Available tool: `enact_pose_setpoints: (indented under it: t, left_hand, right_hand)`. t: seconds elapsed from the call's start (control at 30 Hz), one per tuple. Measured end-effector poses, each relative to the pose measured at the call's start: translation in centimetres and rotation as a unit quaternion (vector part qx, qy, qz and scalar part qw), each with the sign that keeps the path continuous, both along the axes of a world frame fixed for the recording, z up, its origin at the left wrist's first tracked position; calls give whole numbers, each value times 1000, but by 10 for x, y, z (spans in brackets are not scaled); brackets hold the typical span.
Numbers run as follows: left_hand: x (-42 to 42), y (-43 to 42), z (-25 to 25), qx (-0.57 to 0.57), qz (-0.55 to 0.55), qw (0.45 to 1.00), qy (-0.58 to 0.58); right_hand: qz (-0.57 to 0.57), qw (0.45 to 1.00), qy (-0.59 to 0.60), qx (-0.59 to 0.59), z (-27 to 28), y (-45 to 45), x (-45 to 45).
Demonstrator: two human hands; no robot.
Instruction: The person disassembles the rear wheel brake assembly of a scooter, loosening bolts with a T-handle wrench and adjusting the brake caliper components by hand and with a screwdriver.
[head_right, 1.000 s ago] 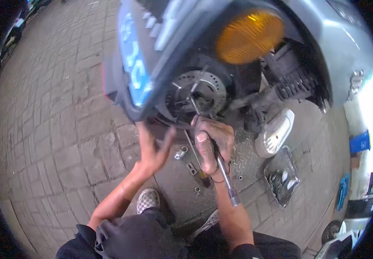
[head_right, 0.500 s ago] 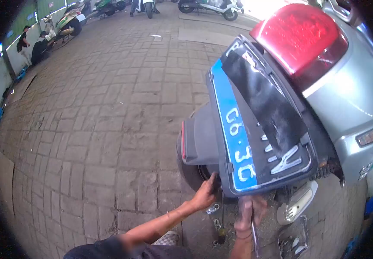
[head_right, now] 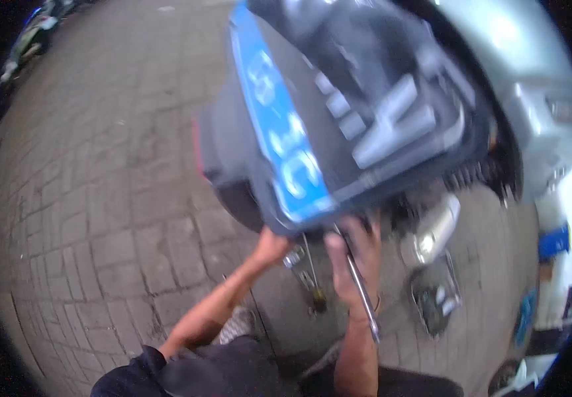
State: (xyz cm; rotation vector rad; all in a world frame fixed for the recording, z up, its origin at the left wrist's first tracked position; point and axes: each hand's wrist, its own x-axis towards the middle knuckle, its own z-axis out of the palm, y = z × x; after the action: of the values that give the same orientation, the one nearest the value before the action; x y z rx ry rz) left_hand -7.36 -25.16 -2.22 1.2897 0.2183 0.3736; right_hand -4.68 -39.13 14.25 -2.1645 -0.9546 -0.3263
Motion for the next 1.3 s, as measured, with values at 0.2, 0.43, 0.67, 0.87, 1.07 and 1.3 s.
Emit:
enact_pose_setpoints:
  t: [0.2,0.43,0.67,0.87,1.07,1.3]
  left_hand:
    - [3,-9,16,-175,15,984,44]
    - [2,-19,25,-199,134,969,62]
    - [-4,-18,15,16,243,970,8]
    - [6,-15,38,183,164,966,85]
    - [13,-20,30,231,235,944,22]
    - [20,-22,8,118,178,977,24]
  right_hand:
    - [76,805,576,122,34,-36,17]
    - [-79,849,517,68,101,-26,14]
    - [-143,916,370,-53,124,-62,17]
    - [-169,922,338,-89,120,-83,13]
    - [-116,947,286,-92,116,-61,23]
    - [-79,945,286,-138,109,-58,43]
